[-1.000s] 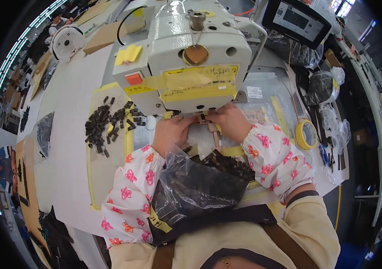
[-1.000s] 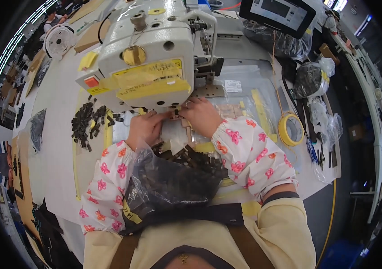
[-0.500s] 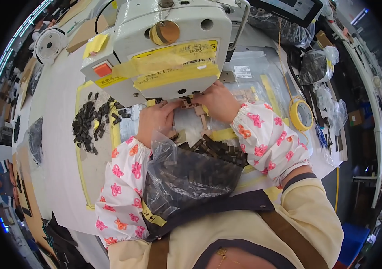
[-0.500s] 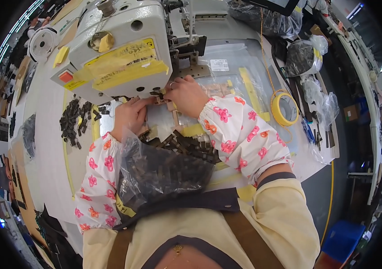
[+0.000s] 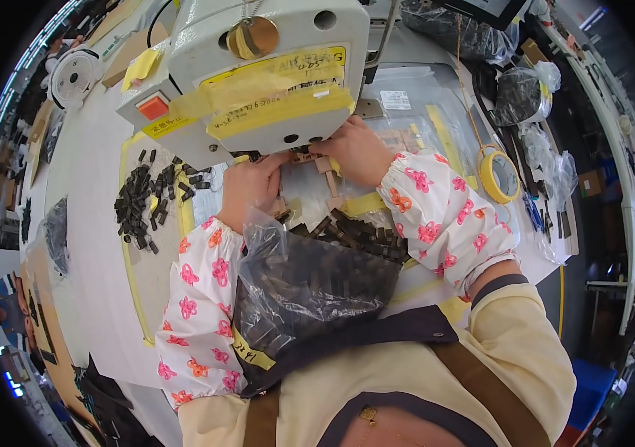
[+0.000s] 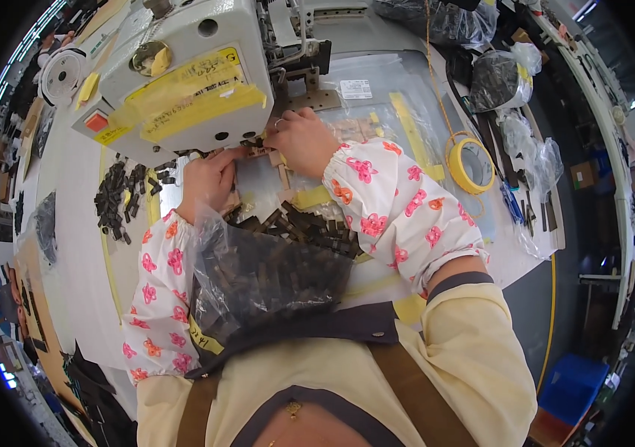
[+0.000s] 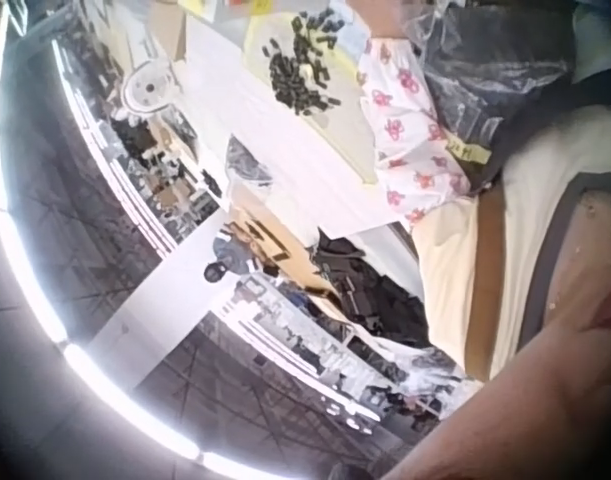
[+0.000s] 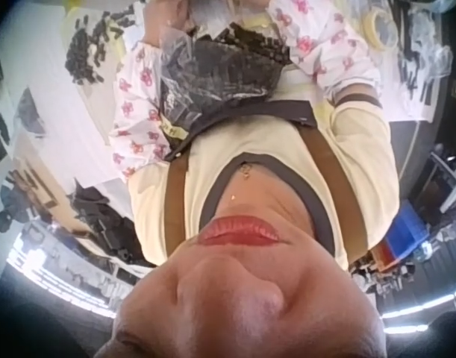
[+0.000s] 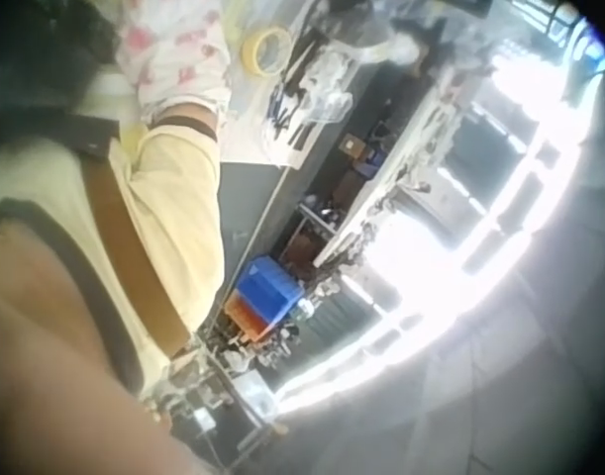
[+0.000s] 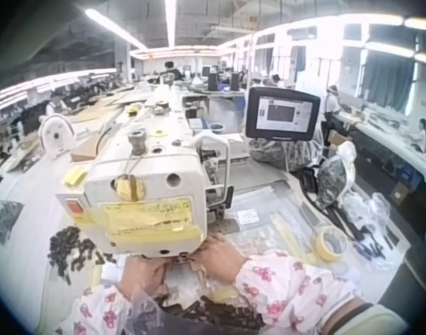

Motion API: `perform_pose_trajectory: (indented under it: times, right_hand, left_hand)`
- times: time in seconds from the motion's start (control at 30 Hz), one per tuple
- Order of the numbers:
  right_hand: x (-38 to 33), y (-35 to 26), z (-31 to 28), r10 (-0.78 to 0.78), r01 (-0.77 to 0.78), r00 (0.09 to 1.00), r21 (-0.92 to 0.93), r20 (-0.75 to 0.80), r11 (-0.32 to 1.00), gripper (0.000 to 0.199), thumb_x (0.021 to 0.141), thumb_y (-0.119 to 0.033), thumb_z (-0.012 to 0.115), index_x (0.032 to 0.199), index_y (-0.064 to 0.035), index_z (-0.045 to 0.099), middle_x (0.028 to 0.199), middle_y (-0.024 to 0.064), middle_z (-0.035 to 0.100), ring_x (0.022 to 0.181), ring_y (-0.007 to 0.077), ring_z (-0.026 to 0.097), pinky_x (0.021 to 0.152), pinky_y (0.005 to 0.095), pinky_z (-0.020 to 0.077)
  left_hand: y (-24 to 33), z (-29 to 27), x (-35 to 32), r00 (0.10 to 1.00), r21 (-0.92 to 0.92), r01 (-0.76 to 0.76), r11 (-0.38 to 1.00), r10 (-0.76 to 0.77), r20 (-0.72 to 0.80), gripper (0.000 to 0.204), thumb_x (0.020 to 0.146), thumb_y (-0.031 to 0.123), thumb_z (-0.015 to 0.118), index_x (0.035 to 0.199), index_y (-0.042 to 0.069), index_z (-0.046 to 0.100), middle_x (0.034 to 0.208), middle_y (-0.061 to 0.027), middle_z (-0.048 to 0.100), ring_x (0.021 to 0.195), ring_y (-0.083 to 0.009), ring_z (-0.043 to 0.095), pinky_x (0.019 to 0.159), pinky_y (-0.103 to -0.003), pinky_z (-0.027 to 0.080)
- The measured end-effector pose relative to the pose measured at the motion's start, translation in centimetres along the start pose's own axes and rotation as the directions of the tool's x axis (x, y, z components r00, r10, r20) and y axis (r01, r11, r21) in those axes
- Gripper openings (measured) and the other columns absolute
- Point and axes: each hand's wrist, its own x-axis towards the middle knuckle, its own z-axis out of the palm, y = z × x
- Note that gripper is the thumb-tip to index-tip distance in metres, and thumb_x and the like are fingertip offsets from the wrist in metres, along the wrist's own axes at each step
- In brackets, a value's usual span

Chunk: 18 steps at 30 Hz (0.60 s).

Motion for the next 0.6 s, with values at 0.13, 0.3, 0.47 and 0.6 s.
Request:
perform_pose_trajectory:
  times: [0.13,0.3,0.47,0.6]
  right_hand:
    - [-0.3,-0.1,-0.1,-0.002,0.001,1.0,0.076,0.015,0.997,0.024,0.067,-0.008,0.057,0.086,-0.0191,0.069,0.093,-0.0025,0.06,0.092,0.0169,0.053,0.079,0.0317,0.0373]
    - [-0.7,-0.1,0.0,0.033,-0.029,0.999,0.214,-0.014,0.976,0.032,0.061,-0.002,0.06,0.09,-0.0145,0.067,0.094,0.0001,0.06,0.098,0.0203,0.05,0.082,0.0358,0.0376]
    - [-2.1,0.8,-2.9,-0.021,0.008,0.999,0.405,0.026,0.914,0.021,0.065,-0.007,0.064,0.086,-0.0104,0.065,0.089,0.005,0.06,0.091,0.0264,0.053,0.075,0.038,0.0415]
    - [-3.9,-2.0,-7.8,-0.085,-0.198,0.858,0.479,0.507,0.855,0.017,0.071,-0.018,0.067,0.083,-0.0069,0.061,0.08,0.0086,0.059,0.076,0.0287,0.057,0.064,0.0363,0.0455]
  left_hand:
    - [0.5,-0.3,-0.1,1.0,0.024,0.01,1.0,-0.01,0.008,0.023,0.076,0.009,0.05,0.094,0.016,0.063,0.071,-0.0077,0.061,0.059,-0.0296,0.058,0.052,-0.039,0.045]
    - [-0.1,0.1,-0.5,0.996,-0.048,0.086,0.995,-0.086,0.004,0.021,0.082,0.008,0.048,0.097,0.012,0.062,0.067,-0.0115,0.059,0.056,-0.03,0.056,0.051,-0.039,0.044]
    - [-2.9,-0.2,-2.0,0.988,0.288,0.127,0.949,-0.096,-0.12,0.015,0.077,0.011,0.054,0.091,0.009,0.06,0.059,-0.0128,0.057,0.054,-0.032,0.055,0.048,-0.041,0.042]
    - [-4.5,-3.6,-3.5,0.958,0.257,0.285,0.923,-0.269,-0.095,0.015,0.077,0.009,0.055,0.091,0.009,0.06,0.065,-0.0116,0.058,0.06,-0.0292,0.055,0.057,-0.04,0.043]
